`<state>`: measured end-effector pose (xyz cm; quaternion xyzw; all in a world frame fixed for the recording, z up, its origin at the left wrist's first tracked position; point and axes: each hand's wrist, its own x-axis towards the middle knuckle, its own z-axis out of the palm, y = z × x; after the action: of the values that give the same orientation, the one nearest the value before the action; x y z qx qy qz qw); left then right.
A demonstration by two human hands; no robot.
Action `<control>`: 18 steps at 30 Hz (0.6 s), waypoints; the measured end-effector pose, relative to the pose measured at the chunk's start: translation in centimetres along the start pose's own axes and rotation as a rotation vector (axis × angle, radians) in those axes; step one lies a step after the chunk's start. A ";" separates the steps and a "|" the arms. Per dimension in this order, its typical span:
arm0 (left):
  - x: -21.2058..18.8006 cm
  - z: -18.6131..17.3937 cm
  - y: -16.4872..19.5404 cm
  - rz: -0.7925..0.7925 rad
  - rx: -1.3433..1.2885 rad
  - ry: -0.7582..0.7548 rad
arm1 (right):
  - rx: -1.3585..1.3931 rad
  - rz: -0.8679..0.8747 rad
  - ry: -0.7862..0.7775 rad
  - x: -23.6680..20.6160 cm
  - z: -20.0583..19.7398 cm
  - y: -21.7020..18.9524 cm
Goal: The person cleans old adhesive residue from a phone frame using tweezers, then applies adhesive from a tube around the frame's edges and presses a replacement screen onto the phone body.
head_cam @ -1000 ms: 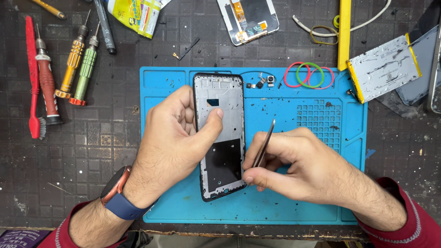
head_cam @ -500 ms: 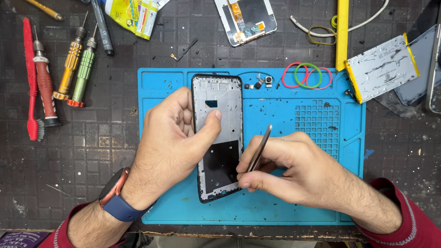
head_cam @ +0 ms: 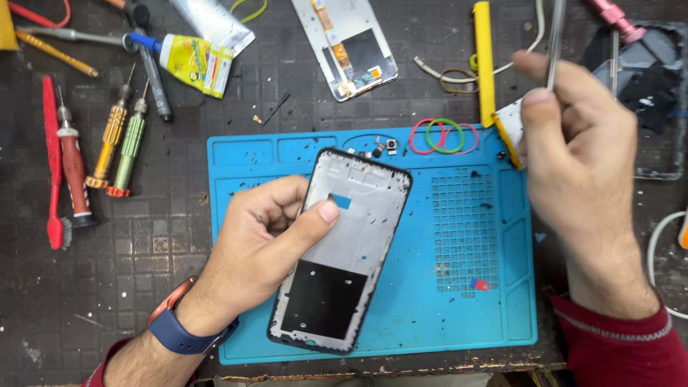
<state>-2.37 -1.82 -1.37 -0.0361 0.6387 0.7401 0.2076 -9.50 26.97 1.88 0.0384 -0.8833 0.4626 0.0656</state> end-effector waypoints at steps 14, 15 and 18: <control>-1.3 0.6 0.0 0.102 -0.106 -0.036 | -0.554 0.073 0.265 2.0 -11.8 17.2; -1.3 0.7 0.1 0.097 -0.091 -0.035 | -0.589 0.107 0.270 1.8 -12.7 18.7; -1.1 1.2 0.3 0.078 -0.043 -0.004 | -0.580 0.323 0.291 0.3 -13.7 21.2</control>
<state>-1.26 -0.93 -0.50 -0.0144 0.6231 0.7612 0.1791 -11.44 50.32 -7.60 -0.1882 -0.9539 0.1979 0.1248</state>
